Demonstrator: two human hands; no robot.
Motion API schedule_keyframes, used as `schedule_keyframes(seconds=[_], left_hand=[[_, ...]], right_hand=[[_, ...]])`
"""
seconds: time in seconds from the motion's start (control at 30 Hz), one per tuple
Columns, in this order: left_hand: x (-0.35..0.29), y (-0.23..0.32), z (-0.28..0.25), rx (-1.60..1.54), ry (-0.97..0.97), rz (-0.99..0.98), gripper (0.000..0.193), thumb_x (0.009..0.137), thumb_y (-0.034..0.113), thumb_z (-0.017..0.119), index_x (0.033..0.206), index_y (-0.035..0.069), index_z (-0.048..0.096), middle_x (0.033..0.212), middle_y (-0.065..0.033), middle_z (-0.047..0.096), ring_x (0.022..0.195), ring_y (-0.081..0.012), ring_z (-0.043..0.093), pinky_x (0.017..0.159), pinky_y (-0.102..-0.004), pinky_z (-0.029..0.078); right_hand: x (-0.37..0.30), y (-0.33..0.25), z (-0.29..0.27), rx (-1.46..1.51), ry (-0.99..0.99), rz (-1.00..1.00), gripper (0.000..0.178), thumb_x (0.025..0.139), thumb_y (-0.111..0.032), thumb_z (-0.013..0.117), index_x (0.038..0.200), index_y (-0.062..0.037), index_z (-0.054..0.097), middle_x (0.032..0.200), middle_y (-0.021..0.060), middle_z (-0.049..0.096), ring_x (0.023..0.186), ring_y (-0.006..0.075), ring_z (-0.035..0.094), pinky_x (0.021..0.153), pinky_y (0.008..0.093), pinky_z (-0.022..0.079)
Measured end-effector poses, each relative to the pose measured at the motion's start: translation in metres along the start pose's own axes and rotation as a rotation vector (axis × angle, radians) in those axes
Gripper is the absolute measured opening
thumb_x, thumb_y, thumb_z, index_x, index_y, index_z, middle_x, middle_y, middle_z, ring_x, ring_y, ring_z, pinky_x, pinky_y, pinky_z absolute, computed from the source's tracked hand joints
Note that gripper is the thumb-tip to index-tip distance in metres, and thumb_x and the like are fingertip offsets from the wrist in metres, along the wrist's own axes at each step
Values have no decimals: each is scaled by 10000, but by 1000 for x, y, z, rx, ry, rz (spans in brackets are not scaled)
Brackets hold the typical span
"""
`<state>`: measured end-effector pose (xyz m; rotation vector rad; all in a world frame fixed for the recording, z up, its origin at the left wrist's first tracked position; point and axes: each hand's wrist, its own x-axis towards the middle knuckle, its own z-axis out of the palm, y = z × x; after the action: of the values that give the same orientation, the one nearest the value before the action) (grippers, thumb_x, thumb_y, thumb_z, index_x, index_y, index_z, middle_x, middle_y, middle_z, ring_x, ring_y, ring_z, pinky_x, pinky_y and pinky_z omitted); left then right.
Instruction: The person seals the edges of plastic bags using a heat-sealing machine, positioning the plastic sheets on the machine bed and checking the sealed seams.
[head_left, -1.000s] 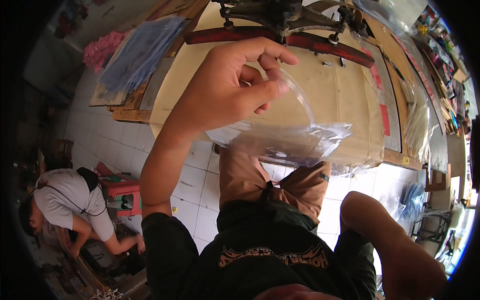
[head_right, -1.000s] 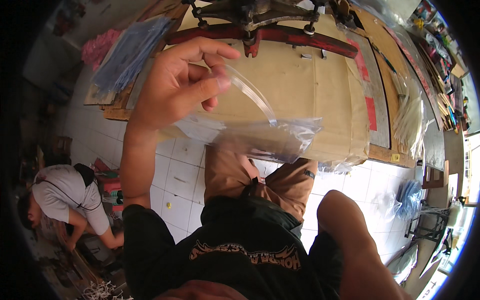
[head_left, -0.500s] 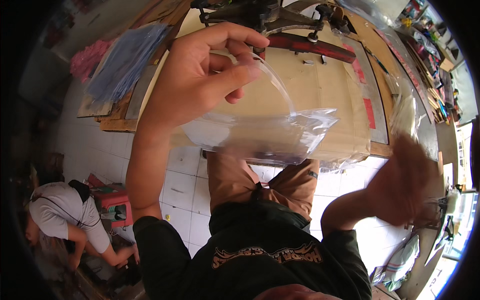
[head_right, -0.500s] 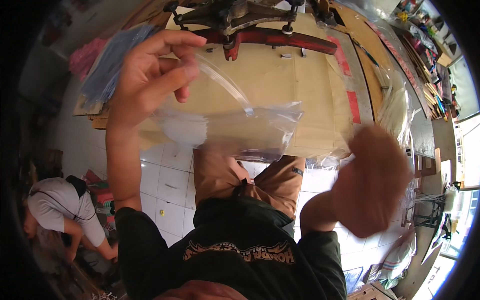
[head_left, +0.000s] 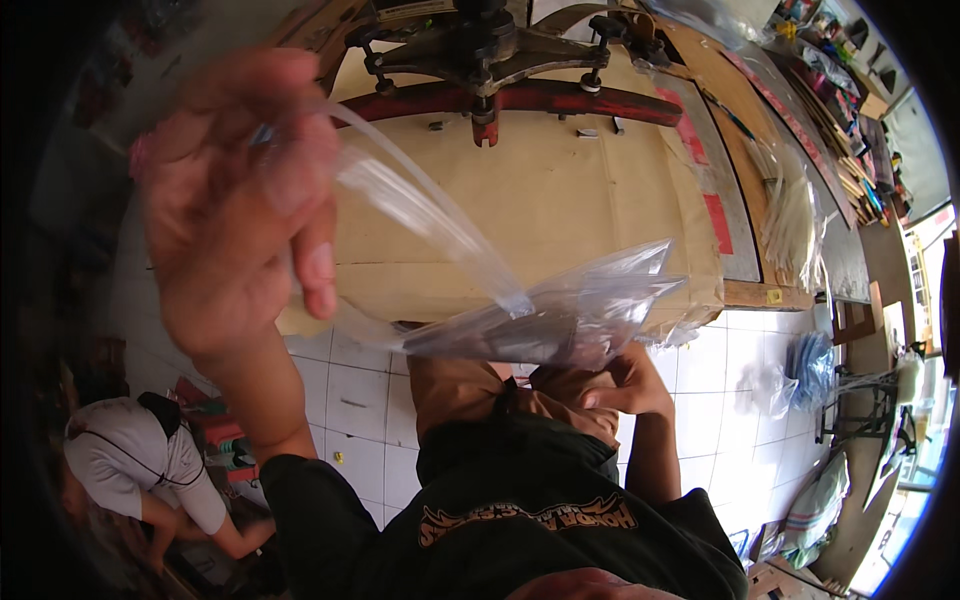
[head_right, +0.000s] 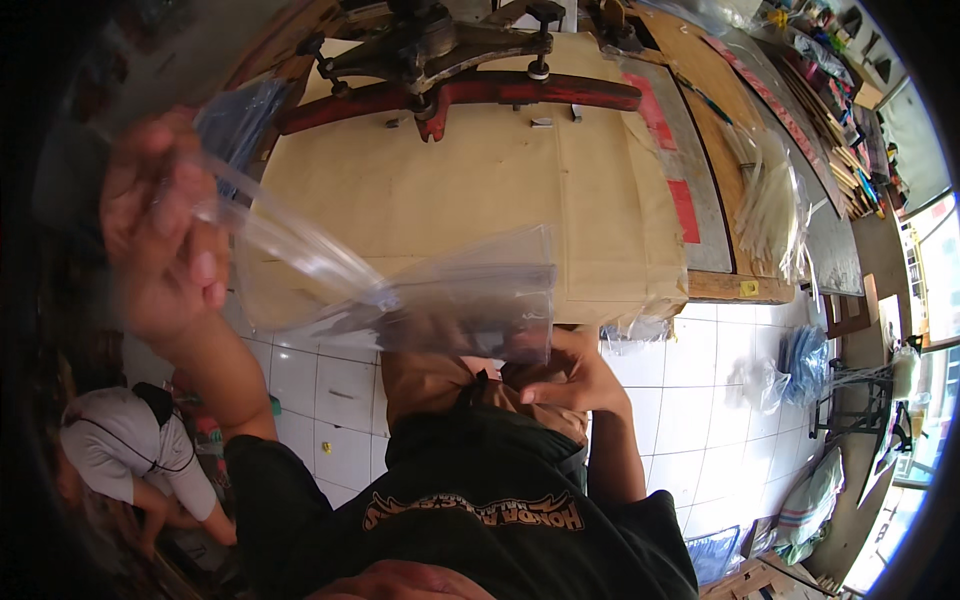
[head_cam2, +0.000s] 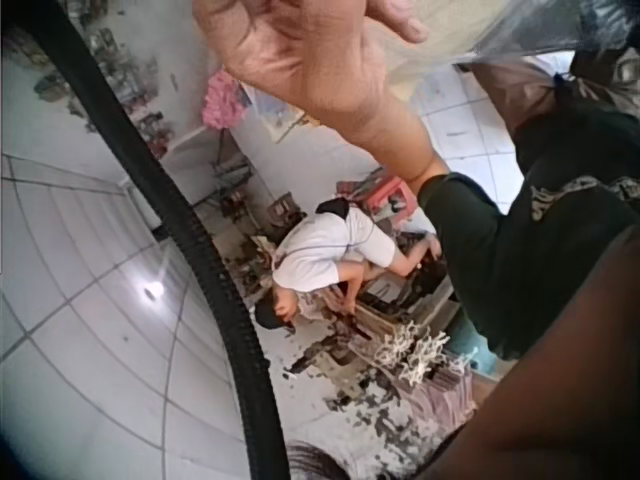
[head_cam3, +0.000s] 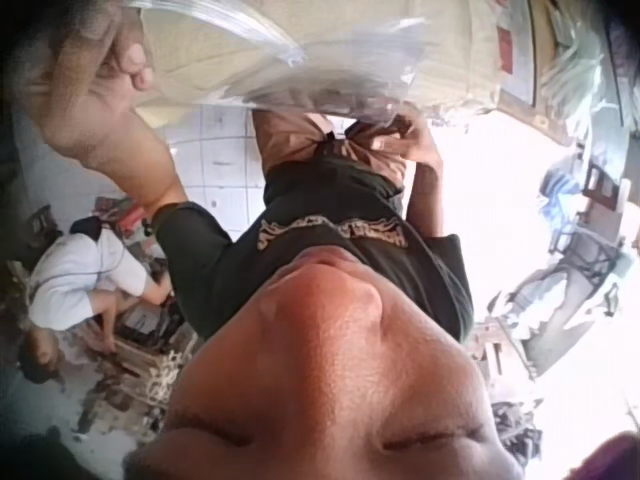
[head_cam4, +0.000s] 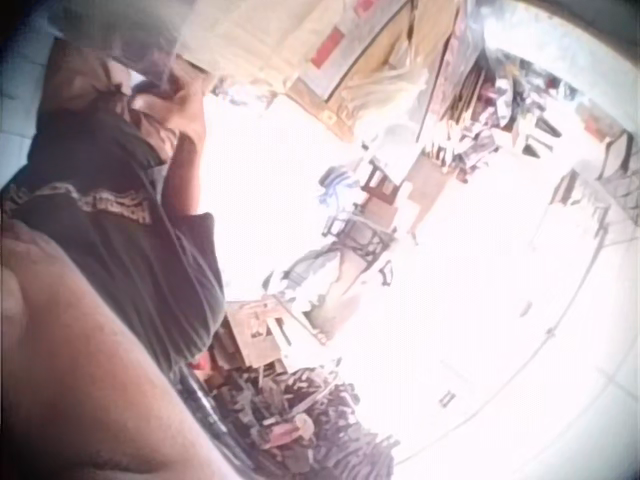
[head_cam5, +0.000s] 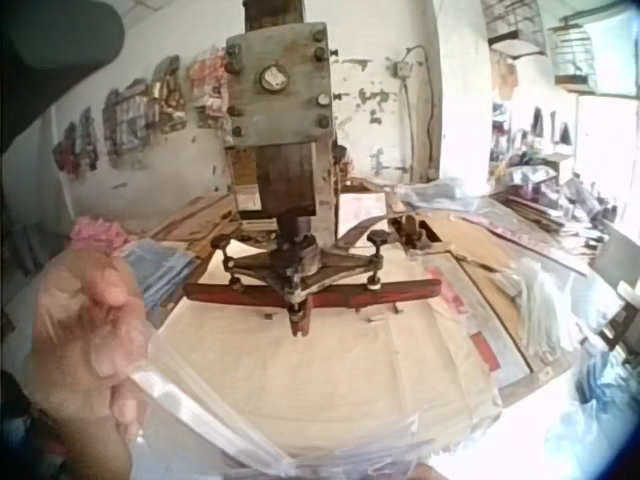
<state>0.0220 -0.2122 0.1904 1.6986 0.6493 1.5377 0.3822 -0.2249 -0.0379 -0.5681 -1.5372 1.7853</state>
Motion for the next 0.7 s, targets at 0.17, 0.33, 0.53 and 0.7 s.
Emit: schedule_keyframes(seconds=[0.17, 0.33, 0.53, 0.7], left_hand=[[-4, 18, -6, -128, 76, 76, 477, 956, 25, 521, 1408, -104, 440, 1203, -239, 522, 500, -80, 480, 347, -191, 409], [2, 0, 28, -127, 215, -47, 444, 965, 59, 523, 1377, -93, 461, 1134, -214, 524, 542, -81, 476, 375, -181, 401], [-14, -29, 54, -123, -391, 13, 459, 883, 47, 717, 1307, -14, 553, 1293, -252, 547, 833, -194, 694, 676, -359, 591], [-41, -90, 100, 538, -747, 12, 805, 749, 250, 857, 1472, 150, 519, 1530, -189, 449, 1374, -378, 489, 1158, -577, 336]], right_hand=[[-22, 90, 11, 172, 25, 351, 654, 731, -92, 927, 1301, 0, 620, 1235, 122, 670, 1168, 235, 609, 1012, 375, 494], [-28, 128, 29, 240, 174, 600, 390, 866, -174, 831, 1186, -11, 678, 1152, 112, 696, 1071, 202, 648, 871, 329, 546], [-92, 125, -24, 833, 559, -189, 572, 866, -334, 785, 1341, -69, 609, 1330, 105, 643, 1256, 297, 591, 1153, 523, 372], [-333, 188, -158, 682, 901, -402, 552, 949, -525, 655, 1345, -141, 622, 1298, 57, 668, 1235, 269, 591, 1079, 482, 428]])
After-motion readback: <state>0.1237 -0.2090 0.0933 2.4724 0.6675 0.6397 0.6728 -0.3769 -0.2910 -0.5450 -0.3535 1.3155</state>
